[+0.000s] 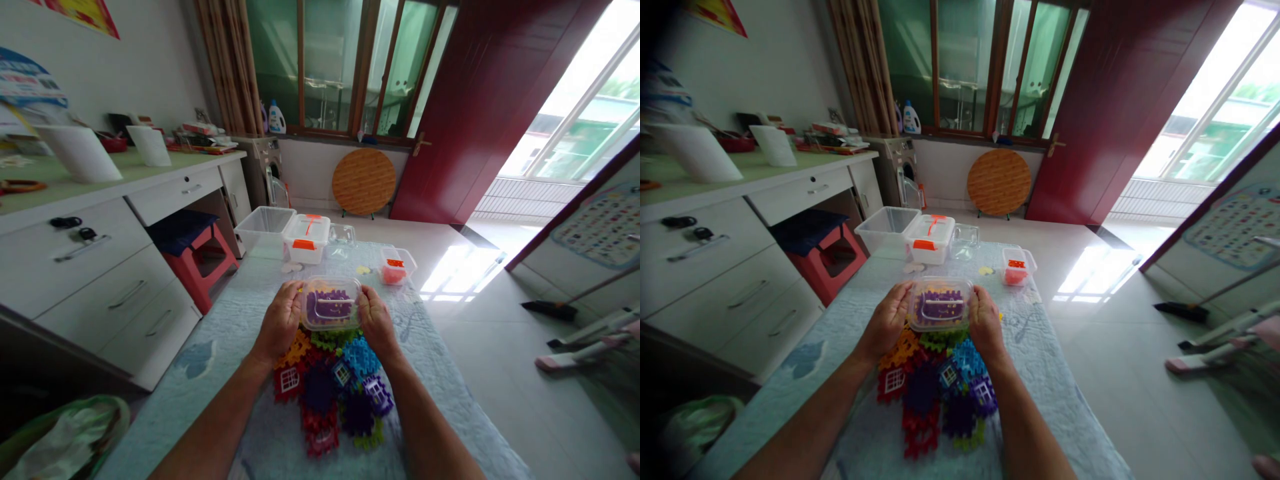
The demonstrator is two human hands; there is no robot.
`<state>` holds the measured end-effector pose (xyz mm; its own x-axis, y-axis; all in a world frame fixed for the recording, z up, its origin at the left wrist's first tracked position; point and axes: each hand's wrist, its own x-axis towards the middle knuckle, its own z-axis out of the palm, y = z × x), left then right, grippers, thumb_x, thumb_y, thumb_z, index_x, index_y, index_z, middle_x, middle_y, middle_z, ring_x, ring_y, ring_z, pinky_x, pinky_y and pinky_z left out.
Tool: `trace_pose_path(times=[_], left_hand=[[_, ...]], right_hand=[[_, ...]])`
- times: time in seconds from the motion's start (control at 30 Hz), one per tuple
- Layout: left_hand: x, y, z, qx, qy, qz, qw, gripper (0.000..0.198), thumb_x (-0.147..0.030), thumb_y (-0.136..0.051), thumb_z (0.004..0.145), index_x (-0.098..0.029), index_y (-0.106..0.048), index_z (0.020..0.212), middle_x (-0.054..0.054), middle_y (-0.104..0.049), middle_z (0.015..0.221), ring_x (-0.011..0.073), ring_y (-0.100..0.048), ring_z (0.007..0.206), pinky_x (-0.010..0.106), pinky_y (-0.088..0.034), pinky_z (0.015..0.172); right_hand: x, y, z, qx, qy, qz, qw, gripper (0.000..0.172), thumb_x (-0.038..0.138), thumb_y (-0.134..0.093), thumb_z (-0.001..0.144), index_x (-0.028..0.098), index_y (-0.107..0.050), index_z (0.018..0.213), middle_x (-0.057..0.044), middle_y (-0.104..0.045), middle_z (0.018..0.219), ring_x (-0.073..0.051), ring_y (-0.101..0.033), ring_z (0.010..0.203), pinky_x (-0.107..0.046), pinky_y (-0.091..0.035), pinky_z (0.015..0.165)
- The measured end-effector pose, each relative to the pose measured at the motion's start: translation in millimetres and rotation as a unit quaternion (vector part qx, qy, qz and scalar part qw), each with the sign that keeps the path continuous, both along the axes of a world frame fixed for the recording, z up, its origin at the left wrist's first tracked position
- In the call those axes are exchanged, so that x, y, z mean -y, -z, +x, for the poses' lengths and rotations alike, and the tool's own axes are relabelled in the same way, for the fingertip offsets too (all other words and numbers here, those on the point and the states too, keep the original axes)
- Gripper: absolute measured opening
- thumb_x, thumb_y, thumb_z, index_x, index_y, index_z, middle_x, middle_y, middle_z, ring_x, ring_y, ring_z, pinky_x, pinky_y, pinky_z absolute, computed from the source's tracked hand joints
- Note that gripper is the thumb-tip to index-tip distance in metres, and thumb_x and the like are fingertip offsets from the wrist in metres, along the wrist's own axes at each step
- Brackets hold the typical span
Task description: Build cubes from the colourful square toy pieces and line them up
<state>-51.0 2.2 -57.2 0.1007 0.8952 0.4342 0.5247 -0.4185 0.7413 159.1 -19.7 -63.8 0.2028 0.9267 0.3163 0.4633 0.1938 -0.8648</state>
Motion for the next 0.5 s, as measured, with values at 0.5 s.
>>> trace_pose_path(times=[0.5], left_hand=[[-5.7, -1.3, -21.2, -0.068, 0.186, -0.040, 0.979, 0.098, -0.027, -0.075, 0.065, -0.023, -0.025, 0.150, 0.012, -0.035, 0.151, 0.0324, -0.030, 0.141, 0.050, -0.022, 0.118]], right_hand=[[-10.6, 20.2, 0.9, -0.194, 0.032, -0.012, 0.980, 0.022, 0.039, -0.047, 0.084, 0.024, -0.047, 0.101, 0.004, -0.056, 0.069, -0.014, -0.051, 0.053, -0.025, -0.042, 0.049]])
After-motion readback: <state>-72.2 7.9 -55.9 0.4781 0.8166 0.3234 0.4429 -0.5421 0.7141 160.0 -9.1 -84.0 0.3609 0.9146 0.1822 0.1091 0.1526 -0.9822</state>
